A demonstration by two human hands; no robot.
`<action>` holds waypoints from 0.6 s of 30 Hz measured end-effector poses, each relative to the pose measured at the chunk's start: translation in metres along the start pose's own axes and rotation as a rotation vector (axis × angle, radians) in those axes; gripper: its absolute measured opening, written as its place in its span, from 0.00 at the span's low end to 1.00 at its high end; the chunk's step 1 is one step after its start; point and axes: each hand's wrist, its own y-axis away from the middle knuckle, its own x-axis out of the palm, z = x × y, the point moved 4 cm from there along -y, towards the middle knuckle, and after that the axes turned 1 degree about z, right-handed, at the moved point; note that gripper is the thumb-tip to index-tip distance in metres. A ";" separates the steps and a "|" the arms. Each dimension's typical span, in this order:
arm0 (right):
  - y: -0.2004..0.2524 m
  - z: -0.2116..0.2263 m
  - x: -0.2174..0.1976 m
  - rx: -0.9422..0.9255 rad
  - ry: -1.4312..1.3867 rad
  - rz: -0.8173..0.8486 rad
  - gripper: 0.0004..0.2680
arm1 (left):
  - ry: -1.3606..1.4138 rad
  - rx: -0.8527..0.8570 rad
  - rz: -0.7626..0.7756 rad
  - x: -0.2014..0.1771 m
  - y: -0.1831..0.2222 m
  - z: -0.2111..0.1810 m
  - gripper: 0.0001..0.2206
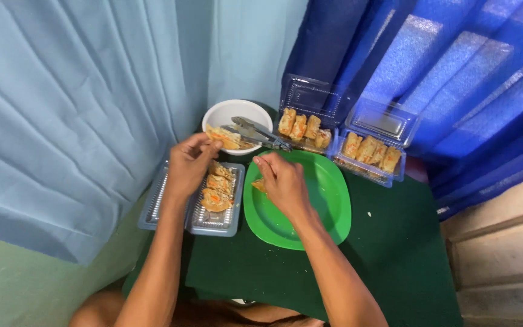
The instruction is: Preparing and packing fried food items by adding a vegetable filling using tongs and placing them into plastic containers.
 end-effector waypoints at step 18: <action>-0.001 0.000 0.007 -0.046 0.006 -0.006 0.19 | 0.083 -0.053 0.055 -0.002 0.003 0.018 0.11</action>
